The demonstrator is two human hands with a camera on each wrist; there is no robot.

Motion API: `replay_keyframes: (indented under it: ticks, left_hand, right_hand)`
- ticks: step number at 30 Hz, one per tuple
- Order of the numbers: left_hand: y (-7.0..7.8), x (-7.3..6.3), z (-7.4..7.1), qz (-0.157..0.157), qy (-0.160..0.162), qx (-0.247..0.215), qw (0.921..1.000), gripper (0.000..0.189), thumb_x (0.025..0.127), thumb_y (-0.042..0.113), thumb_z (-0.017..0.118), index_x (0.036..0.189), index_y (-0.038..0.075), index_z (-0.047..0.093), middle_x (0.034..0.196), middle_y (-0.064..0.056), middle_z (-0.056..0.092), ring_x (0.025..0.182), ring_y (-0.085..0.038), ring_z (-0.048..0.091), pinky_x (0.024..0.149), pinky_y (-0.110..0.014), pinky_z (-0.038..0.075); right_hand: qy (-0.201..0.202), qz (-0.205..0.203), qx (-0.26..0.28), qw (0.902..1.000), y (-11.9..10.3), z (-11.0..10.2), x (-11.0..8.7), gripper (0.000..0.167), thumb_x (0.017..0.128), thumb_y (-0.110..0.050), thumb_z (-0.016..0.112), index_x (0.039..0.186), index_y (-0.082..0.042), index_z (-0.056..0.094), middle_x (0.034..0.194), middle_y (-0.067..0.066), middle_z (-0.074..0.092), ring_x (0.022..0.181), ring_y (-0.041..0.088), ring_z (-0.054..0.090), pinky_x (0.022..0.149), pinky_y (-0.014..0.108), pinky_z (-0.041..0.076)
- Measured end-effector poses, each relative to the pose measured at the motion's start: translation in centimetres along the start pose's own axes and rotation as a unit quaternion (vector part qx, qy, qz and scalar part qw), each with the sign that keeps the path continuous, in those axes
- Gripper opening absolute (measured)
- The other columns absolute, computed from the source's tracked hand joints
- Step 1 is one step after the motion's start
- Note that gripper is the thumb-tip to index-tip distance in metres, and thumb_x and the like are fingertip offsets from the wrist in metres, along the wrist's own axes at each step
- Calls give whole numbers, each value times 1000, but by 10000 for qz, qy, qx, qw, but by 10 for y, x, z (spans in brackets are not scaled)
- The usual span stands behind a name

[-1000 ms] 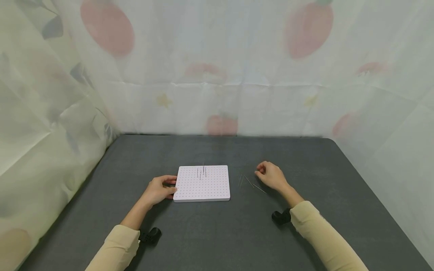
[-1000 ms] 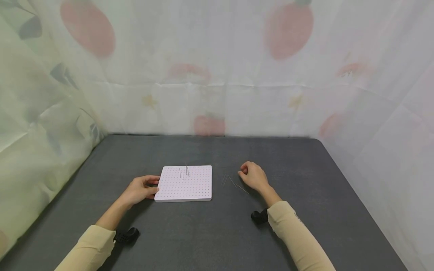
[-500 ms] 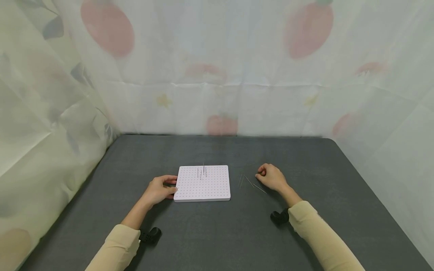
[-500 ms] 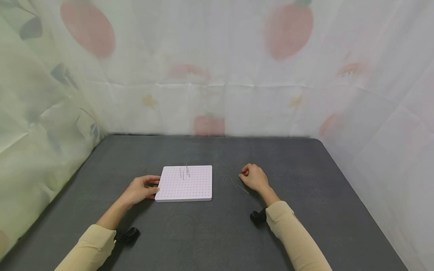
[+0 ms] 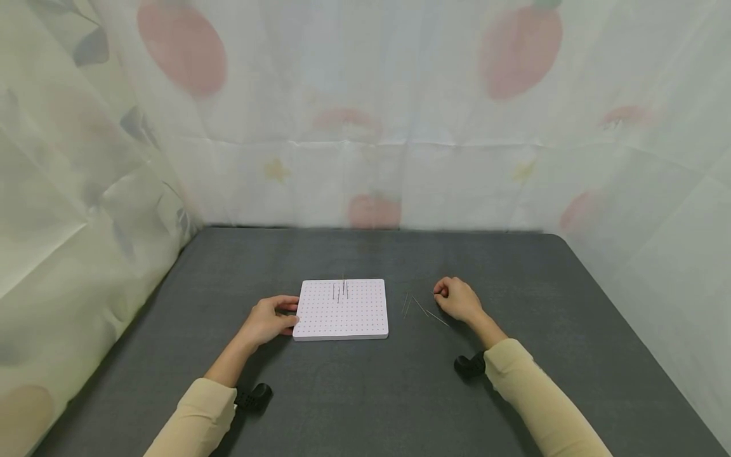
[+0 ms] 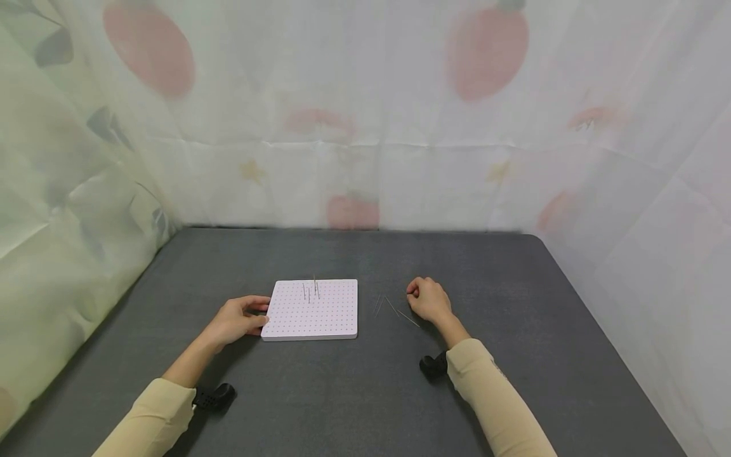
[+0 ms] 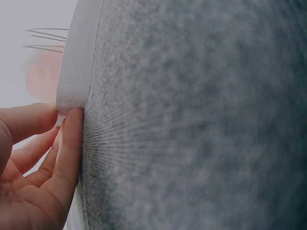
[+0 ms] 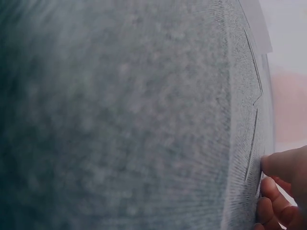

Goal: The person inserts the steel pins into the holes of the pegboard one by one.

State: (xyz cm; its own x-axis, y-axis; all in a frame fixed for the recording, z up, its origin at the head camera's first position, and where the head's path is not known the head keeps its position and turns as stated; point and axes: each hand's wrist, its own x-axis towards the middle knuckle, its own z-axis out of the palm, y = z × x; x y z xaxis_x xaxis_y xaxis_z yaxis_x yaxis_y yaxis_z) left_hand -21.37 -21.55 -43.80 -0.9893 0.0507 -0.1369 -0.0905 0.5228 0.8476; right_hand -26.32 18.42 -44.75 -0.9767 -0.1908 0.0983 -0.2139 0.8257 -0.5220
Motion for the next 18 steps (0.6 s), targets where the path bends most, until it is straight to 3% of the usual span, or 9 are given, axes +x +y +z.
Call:
replay_keyframes:
  ticks: [12, 18]
  left_hand:
    - [2, -2, 0, -2, 2, -10, 10000, 45, 82, 1, 63, 126, -2, 51, 114, -20, 56, 81, -18, 63, 64, -31, 57]
    - [2, -2, 0, -26, 16, 22, 10000, 46, 82, 1, 64, 126, -2, 52, 114, -19, 56, 81, -18, 63, 64, -31, 57]
  right_hand:
    - [168, 210, 25, 9996, -3, 2, -2, 6, 84, -14, 62, 88, -10, 65, 82, 4, 56, 71, 17, 50, 62, 33, 43]
    - [212, 637, -100, 9977, -7, 2, -2, 11, 84, -18, 63, 89, -9, 66, 82, 4, 60, 70, 16, 54, 61, 34, 45]
